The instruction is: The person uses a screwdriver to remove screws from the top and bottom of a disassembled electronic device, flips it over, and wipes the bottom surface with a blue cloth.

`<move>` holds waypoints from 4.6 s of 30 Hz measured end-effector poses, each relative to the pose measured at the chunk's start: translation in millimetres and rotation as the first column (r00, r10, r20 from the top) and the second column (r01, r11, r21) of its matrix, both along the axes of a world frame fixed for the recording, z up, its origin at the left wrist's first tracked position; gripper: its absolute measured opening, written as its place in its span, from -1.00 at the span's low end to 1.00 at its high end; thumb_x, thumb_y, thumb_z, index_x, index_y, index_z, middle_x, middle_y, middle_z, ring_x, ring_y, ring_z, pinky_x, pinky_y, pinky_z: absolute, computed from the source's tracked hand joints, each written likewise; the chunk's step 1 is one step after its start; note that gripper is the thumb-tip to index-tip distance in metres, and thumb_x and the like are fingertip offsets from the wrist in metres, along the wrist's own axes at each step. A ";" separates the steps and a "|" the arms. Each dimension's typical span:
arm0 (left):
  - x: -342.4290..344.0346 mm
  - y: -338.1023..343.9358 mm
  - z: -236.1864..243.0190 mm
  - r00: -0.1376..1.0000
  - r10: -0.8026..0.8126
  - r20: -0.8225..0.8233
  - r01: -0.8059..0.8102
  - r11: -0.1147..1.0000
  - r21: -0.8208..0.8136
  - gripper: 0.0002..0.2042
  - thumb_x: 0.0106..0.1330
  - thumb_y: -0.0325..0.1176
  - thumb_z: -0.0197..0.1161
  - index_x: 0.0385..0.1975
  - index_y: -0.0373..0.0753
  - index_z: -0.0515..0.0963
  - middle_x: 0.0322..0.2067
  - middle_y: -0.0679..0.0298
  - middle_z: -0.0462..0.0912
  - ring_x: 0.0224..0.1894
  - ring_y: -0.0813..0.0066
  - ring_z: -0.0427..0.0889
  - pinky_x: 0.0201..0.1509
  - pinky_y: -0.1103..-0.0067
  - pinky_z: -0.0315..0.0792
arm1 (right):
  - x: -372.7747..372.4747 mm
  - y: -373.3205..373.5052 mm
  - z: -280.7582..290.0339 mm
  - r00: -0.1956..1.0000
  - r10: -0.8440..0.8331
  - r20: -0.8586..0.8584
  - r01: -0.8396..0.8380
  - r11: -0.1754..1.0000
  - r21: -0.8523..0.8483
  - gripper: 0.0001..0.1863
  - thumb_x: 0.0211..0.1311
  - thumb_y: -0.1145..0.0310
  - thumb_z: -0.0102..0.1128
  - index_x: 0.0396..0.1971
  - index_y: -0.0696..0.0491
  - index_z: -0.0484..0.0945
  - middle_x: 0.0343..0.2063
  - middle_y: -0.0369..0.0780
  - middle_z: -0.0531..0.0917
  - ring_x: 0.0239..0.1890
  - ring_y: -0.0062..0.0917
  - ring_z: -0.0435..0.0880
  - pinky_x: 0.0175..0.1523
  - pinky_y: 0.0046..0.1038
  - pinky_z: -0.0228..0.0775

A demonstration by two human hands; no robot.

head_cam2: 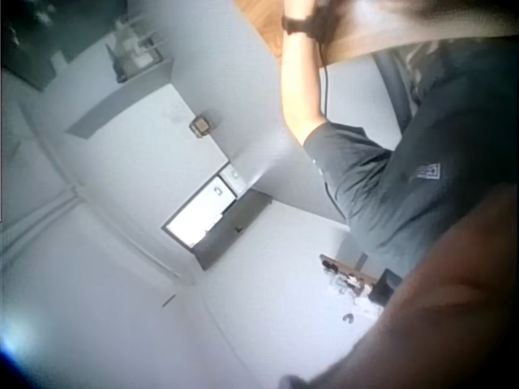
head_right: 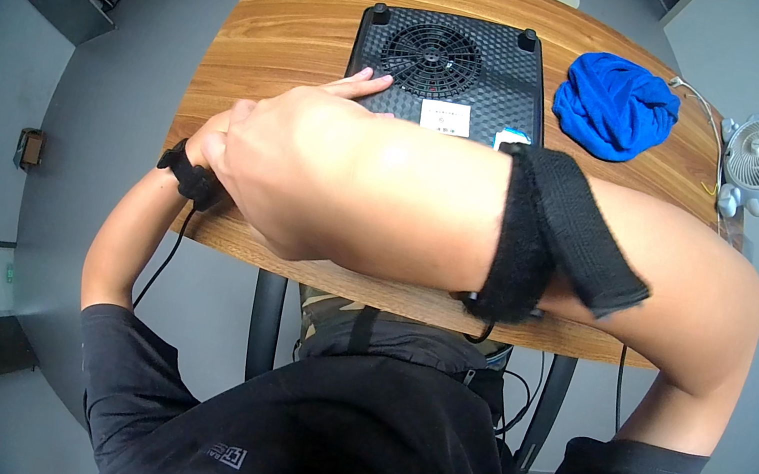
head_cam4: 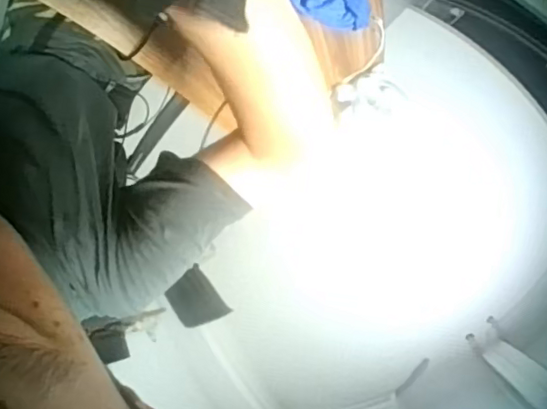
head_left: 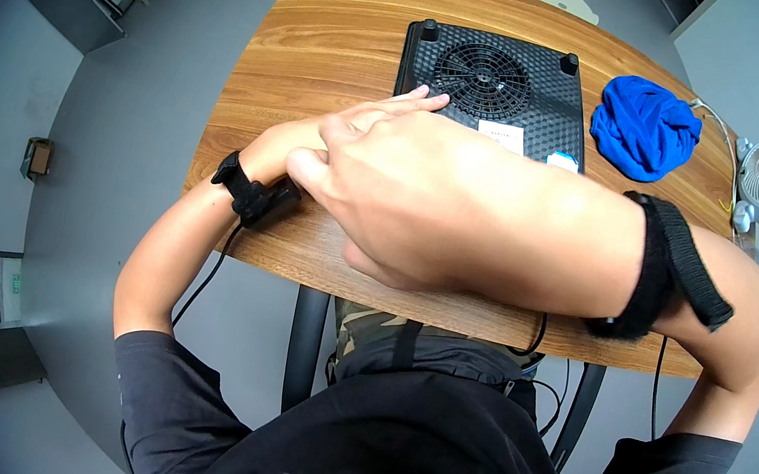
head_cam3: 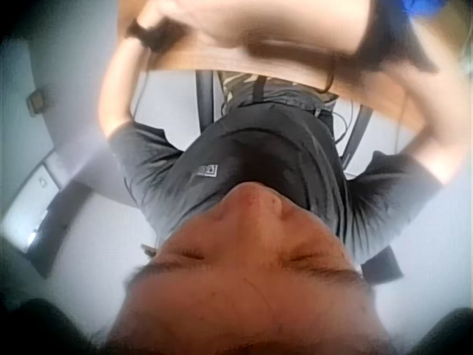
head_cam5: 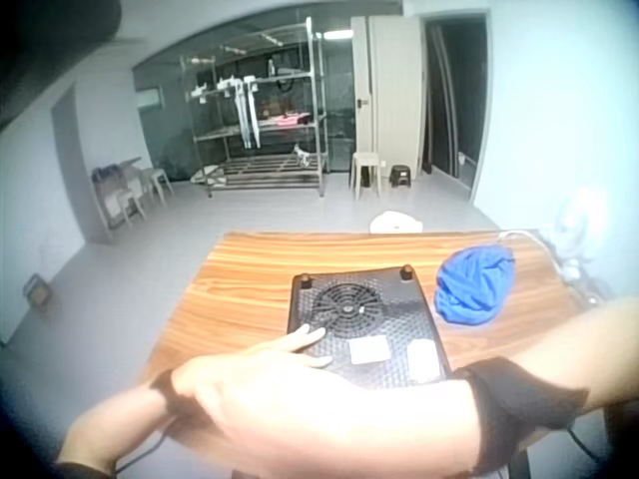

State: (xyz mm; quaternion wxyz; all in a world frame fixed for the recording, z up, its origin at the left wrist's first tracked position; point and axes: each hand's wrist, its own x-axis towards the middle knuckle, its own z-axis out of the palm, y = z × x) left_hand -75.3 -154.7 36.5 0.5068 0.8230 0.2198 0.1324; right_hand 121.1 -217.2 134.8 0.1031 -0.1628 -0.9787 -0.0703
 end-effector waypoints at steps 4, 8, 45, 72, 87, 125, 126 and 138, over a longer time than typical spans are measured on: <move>1.7 -1.1 0.8 0.999 0.020 0.041 -0.017 0.996 -0.086 -0.16 0.36 0.04 0.35 0.60 -0.02 0.13 0.64 0.19 -0.02 0.67 0.05 -0.19 0.69 0.09 -0.10 | 8.2 0.5 12.4 0.992 0.029 0.122 -0.019 0.997 -0.081 -0.77 0.34 0.37 0.13 -0.23 0.27 0.55 -0.52 -0.01 0.69 -0.41 -0.27 0.78 -0.29 -0.32 0.63; 8.7 0.7 -2.7 0.994 0.089 -0.062 -0.089 0.996 0.011 -0.12 0.33 0.03 0.38 0.60 -0.03 0.11 0.64 0.19 -0.03 0.67 0.04 -0.20 0.69 0.09 -0.11 | 4.9 2.7 1.9 0.990 0.016 0.139 0.013 0.978 -0.208 -0.74 0.35 0.35 0.16 -0.22 0.30 0.55 -0.55 -0.03 0.68 -0.37 -0.30 0.77 -0.25 -0.36 0.62; 4.8 18.6 -33.8 0.999 0.018 -0.031 -0.014 0.992 0.124 -0.13 0.37 0.03 0.35 0.60 -0.11 0.09 0.63 0.10 -0.02 0.67 0.05 -0.20 0.70 0.17 -0.13 | -6.3 -6.2 11.0 0.986 -0.045 0.158 0.062 0.993 -0.103 -0.75 0.35 0.34 0.18 -0.22 0.26 0.49 -0.65 -0.15 0.64 -0.49 -0.16 0.74 -0.26 -0.24 0.61; 4.7 24.1 -40.6 0.996 -0.004 -0.087 0.031 0.951 0.307 -0.17 0.38 -0.05 0.32 0.60 -0.05 0.11 0.63 0.12 -0.03 0.67 0.00 -0.21 0.70 0.14 -0.11 | -10.7 -7.4 14.7 0.973 0.001 0.231 0.048 0.978 -0.205 -0.66 0.37 0.25 0.23 -0.16 0.28 0.51 -0.53 -0.03 0.68 -0.34 -0.15 0.76 -0.13 -0.28 0.60; 10.0 10.3 -13.1 0.994 0.044 -0.100 -0.021 0.976 0.215 -0.30 0.21 -0.04 0.49 0.40 -0.03 0.50 0.62 0.10 0.01 0.66 -0.07 -0.13 0.65 -0.01 -0.03 | -0.2 -8.5 18.0 0.980 0.040 0.197 0.042 0.917 -0.397 -0.79 0.38 0.42 0.15 -0.15 0.27 0.50 -0.48 -0.01 0.63 -0.33 -0.14 0.74 -0.26 -0.28 0.62; 7.1 21.6 -43.5 0.999 0.041 0.003 -0.040 0.967 0.250 -0.39 0.19 -0.05 0.49 0.25 -0.11 0.60 0.54 -0.06 0.18 0.63 -0.17 -0.07 0.63 0.10 0.06 | -20.8 -13.6 45.1 0.880 -0.116 0.461 0.305 0.881 -0.361 -0.60 0.46 0.18 0.26 -0.24 0.29 0.48 -0.44 0.03 0.68 -0.34 -0.03 0.73 -0.18 -0.17 0.60; 7.3 20.3 -42.6 0.999 0.046 0.022 -0.049 0.980 0.193 -0.42 0.19 -0.07 0.48 0.21 -0.13 0.61 0.50 -0.07 0.26 0.62 -0.17 -0.04 0.64 0.11 0.06 | -18.7 -15.1 44.4 0.913 -0.119 0.391 0.265 0.901 -0.343 -0.63 0.44 0.20 0.28 -0.20 0.28 0.49 -0.36 0.04 0.67 -0.30 -0.04 0.73 -0.16 -0.17 0.61; 7.1 17.1 -47.5 0.993 0.114 0.015 -0.114 0.952 0.285 -0.25 0.15 -0.19 0.55 0.39 -0.13 0.43 0.51 -0.04 0.25 0.62 -0.02 0.02 0.67 0.14 0.04 | -22.6 -21.3 49.5 0.906 -0.053 0.420 0.194 0.933 -0.303 -0.69 0.41 0.30 0.29 0.00 0.19 0.56 -0.14 0.02 0.67 -0.18 -0.08 0.76 -0.09 -0.21 0.63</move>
